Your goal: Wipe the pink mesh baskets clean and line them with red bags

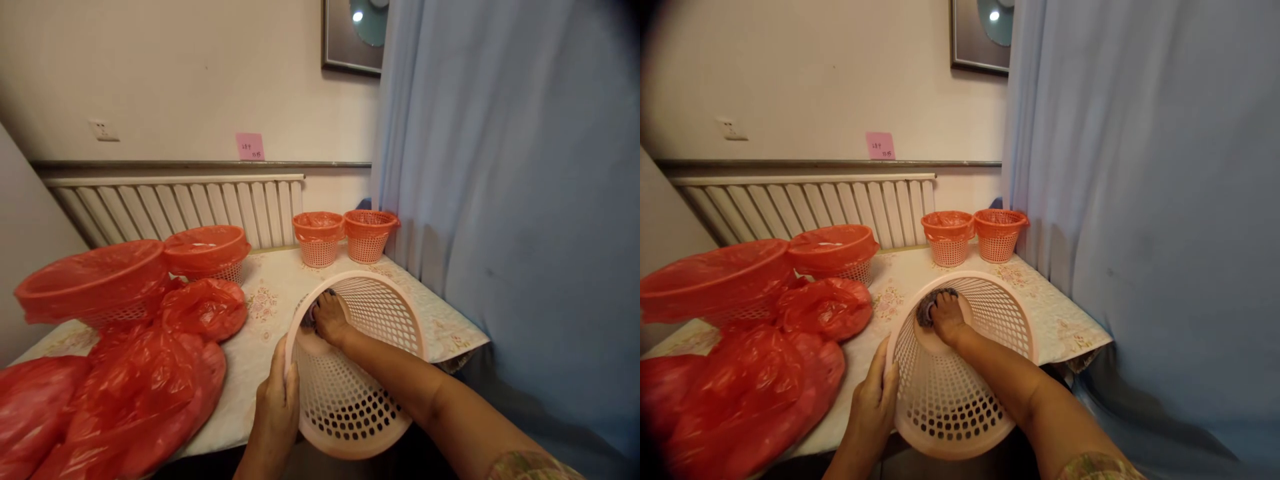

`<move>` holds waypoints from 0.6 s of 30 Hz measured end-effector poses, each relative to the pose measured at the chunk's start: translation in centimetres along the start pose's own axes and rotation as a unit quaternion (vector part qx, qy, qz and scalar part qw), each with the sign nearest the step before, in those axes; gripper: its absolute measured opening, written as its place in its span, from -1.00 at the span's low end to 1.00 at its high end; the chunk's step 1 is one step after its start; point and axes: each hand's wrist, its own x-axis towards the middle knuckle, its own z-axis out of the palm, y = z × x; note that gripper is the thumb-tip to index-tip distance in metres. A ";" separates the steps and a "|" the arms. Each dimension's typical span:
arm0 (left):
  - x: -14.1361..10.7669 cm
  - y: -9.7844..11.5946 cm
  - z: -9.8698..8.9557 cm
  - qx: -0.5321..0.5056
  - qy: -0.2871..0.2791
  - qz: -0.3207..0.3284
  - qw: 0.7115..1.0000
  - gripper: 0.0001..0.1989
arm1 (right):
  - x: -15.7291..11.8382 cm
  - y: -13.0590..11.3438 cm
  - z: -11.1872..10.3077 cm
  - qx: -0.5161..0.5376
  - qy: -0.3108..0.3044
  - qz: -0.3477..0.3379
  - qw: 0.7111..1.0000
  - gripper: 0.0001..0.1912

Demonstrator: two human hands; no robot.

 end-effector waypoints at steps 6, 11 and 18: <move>0.3 0.2 0.3 0.001 0.013 -0.005 1.000 -0.46 | -0.9 1.3 0.4 -0.085 0.016 -0.037 0.996 -0.69; 0.1 0.3 0.4 -0.001 0.003 0.003 1.000 -0.48 | 0.1 2.1 2.6 -0.117 -0.022 -0.019 0.993 -0.62; 0.0 -0.1 0.1 -0.007 0.028 -0.020 0.999 -0.46 | 1.3 4.0 3.9 -0.121 -0.056 0.058 0.989 -0.60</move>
